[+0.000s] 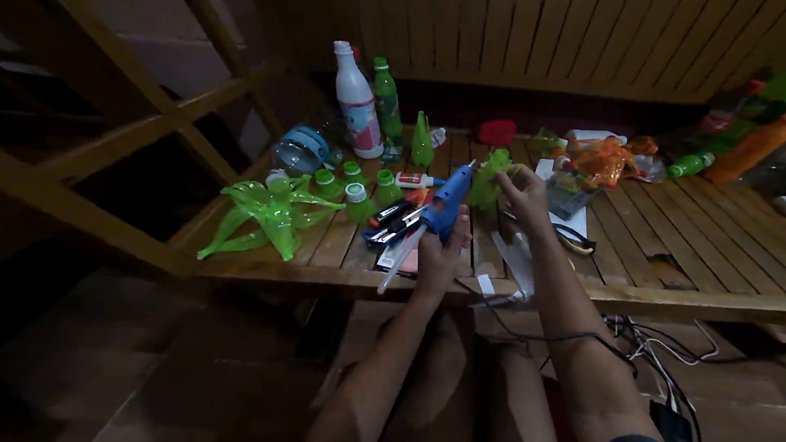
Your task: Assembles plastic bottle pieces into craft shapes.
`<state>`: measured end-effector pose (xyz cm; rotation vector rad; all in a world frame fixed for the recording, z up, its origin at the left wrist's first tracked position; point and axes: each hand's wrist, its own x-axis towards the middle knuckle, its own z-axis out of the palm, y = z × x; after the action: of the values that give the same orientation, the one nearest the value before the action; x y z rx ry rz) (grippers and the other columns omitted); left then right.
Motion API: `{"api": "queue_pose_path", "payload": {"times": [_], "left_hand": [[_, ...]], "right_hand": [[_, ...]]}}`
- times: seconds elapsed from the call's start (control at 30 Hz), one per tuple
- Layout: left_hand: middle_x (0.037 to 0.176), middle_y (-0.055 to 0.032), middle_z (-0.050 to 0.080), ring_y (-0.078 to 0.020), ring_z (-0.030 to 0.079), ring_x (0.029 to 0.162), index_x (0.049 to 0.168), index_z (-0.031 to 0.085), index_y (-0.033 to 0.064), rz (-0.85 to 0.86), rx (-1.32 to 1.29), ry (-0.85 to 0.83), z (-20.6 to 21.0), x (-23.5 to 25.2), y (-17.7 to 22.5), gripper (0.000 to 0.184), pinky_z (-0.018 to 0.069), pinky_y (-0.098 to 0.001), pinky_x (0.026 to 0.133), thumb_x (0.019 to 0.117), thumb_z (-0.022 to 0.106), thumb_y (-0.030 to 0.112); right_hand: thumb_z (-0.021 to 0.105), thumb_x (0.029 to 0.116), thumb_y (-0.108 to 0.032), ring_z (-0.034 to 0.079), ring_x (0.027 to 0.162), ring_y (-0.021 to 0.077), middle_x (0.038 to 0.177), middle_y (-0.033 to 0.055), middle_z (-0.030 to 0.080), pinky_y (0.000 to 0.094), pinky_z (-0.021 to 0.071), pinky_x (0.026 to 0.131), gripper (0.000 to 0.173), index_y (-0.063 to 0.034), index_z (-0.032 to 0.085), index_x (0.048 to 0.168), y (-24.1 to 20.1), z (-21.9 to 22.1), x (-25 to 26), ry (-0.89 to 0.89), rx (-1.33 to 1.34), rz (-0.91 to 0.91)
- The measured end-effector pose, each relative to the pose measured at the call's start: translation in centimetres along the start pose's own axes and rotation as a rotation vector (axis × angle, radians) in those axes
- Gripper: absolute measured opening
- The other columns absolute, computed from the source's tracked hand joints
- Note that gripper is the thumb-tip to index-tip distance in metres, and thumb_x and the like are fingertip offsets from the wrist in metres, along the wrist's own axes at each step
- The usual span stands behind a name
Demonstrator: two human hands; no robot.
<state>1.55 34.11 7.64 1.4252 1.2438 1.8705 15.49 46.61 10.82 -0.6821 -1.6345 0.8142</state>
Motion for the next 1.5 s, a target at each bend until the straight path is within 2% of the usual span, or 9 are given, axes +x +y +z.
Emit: {"api": "queue_pose_path", "payload": {"times": [0.07,0.1,0.33,0.47,0.77,1.5], "left_hand": [[0.086,-0.0006,0.068,-0.0029,0.065,0.068,0.124,0.059,-0.0046,0.020,0.007,0.006,0.0,-0.2,-0.1,0.026,0.0583,-0.0201,0.066,0.1046,0.056,0.013],[0.084,0.0008,0.067,-0.0022,0.064,0.066,0.122,0.059,-0.0036,0.019,0.009,-0.001,0.0,-0.2,-0.1,0.024,0.0579,-0.0194,0.065,0.1048,0.056,0.013],[0.086,-0.0001,0.068,-0.0019,0.061,0.059,0.114,0.061,-0.0034,-0.021,0.021,0.031,-0.1,-0.5,0.1,0.020,0.0557,-0.0180,0.056,0.1050,0.057,0.014],[0.088,-0.0009,0.068,-0.0025,0.063,0.061,0.113,0.061,-0.0037,-0.044,0.031,0.029,-0.1,-0.4,0.1,0.021,0.0566,-0.0184,0.057,0.1065,0.055,0.016],[0.081,0.0007,0.063,-0.0033,0.063,0.061,0.108,0.060,-0.0020,-0.059,0.108,0.069,0.1,-0.5,0.1,0.026,0.0581,-0.0201,0.060,0.1090,0.050,0.022],[0.071,0.0038,0.059,-0.0020,0.060,0.055,0.105,0.059,0.0007,-0.065,0.163,0.091,0.3,-0.5,0.3,0.029,0.0566,-0.0194,0.055,0.1096,0.049,0.027]], "right_hand": [[0.060,0.0991,-0.007,0.066,0.084,0.0011,0.096,0.0026,0.070,0.0213,0.0565,0.079,0.014,0.0035,0.065,0.107,0.1,0.1,-0.1,-0.028,-0.008,-0.017],[0.060,0.0992,-0.008,0.066,0.083,0.0017,0.095,0.0038,0.070,0.0216,0.0564,0.078,0.016,0.0046,0.064,0.108,0.2,0.1,-0.1,-0.046,-0.029,-0.023],[0.061,0.1001,-0.012,0.065,0.081,0.0019,0.093,0.0056,0.070,0.0209,0.0554,0.076,0.019,0.0048,0.066,0.109,0.1,0.7,-0.4,-0.100,-0.119,-0.038],[0.062,0.0995,-0.011,0.066,0.082,0.0027,0.093,0.0069,0.070,0.0209,0.0558,0.077,0.019,0.0051,0.066,0.109,-0.1,1.1,-0.6,-0.094,-0.120,-0.041],[0.063,0.0992,-0.015,0.068,0.083,0.0087,0.095,0.0104,0.071,0.0278,0.0578,0.079,0.023,0.0048,0.066,0.110,0.3,1.2,-0.6,-0.099,-0.174,-0.064],[0.062,0.0996,-0.017,0.067,0.083,0.0107,0.095,0.0122,0.070,0.0280,0.0560,0.078,0.024,0.0037,0.068,0.109,0.4,1.3,-0.6,-0.097,-0.216,-0.092]]}}
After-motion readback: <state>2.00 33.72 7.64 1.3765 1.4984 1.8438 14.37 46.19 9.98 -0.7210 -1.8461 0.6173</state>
